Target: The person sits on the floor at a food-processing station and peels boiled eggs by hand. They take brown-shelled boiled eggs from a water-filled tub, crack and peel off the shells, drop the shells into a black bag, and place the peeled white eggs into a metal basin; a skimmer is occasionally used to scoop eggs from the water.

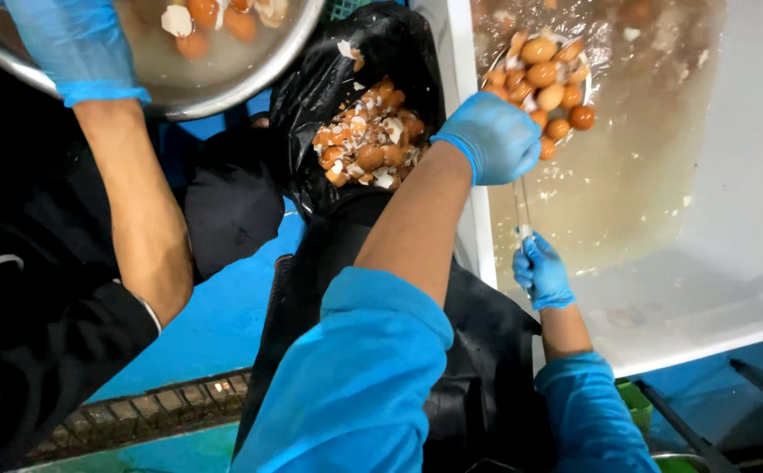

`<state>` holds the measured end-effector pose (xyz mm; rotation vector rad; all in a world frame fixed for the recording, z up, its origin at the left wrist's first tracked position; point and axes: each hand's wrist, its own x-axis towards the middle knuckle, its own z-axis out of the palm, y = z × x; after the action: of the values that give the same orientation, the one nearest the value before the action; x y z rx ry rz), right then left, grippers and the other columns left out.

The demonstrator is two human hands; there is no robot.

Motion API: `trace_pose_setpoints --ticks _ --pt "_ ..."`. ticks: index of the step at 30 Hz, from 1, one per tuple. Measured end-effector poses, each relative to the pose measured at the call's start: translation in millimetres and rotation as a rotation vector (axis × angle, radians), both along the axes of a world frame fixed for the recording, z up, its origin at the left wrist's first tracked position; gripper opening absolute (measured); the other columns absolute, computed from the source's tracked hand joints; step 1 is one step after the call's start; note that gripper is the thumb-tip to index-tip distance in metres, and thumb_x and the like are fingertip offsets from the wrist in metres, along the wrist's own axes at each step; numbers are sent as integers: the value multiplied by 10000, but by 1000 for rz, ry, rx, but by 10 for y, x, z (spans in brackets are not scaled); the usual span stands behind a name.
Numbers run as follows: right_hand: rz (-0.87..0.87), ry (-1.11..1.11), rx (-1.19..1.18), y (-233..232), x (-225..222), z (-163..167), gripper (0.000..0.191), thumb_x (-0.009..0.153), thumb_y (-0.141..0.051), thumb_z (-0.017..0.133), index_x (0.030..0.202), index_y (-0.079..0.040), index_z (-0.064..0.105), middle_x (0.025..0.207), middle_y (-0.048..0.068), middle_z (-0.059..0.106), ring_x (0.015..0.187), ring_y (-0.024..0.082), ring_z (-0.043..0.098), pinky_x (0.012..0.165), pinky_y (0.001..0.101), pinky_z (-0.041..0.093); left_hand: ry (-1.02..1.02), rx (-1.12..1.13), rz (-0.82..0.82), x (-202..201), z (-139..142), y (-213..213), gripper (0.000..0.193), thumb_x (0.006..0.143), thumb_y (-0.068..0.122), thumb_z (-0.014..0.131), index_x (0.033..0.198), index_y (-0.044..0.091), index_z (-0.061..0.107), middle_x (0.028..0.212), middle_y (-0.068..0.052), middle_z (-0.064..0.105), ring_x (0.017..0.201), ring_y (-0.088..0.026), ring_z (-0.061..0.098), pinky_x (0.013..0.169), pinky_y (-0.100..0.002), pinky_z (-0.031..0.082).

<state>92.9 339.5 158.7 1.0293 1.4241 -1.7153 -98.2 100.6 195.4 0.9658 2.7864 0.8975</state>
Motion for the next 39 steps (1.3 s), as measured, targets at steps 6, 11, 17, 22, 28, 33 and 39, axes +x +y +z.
trace_pose_setpoints --ticks 6,11,17,22,28,33,39 --pt "42 -22 45 49 440 -137 252 1058 -264 544 1282 -160 589 626 -22 428 439 83 363 378 247 277 -127 -109 -63 2 42 -16 272 868 319 575 657 197 695 678 -68 696 601 -288 673 557 -475 512" --pt "203 24 243 104 625 -276 312 1011 -221 576 1293 -93 613 828 53 568 678 173 515 586 329 408 -33 21 -125 -72 227 5 159 804 364 621 806 276 754 894 -6 759 761 -268 721 630 -494 540" --pt "625 96 311 44 743 -384 371 970 -190 574 1283 -2 639 1076 148 720 958 281 663 834 429 537 -349 -49 -37 -115 583 -207 205 698 369 595 756 270 765 827 -45 737 751 -325 699 647 -457 547" --pt "846 -89 423 -99 744 -608 392 958 -241 592 1274 -15 645 1091 163 715 980 308 659 852 446 533 56 212 147 -50 630 -257 195 761 360 566 643 239 665 654 -29 691 562 -308 640 545 -510 482" --pt "941 -138 475 4 800 -759 420 945 -302 614 1263 -31 651 1109 183 709 1007 341 655 873 467 527 140 187 150 -27 565 -249 228 768 365 562 600 236 646 631 -7 681 606 -282 651 553 -481 494" --pt "1012 -129 502 165 770 -723 446 933 -353 632 1254 -45 656 1123 198 704 1029 368 651 891 484 523 19 7 56 -73 445 -234 184 784 368 572 719 266 710 779 -34 724 668 -312 684 615 -487 539" --pt "1130 -90 722 440 436 -490 479 920 -414 654 1244 -61 662 1141 217 698 1056 400 646 912 505 517 -54 -96 -145 -126 204 -8 119 750 203 653 708 166 758 756 -137 743 659 -336 717 569 -484 562"
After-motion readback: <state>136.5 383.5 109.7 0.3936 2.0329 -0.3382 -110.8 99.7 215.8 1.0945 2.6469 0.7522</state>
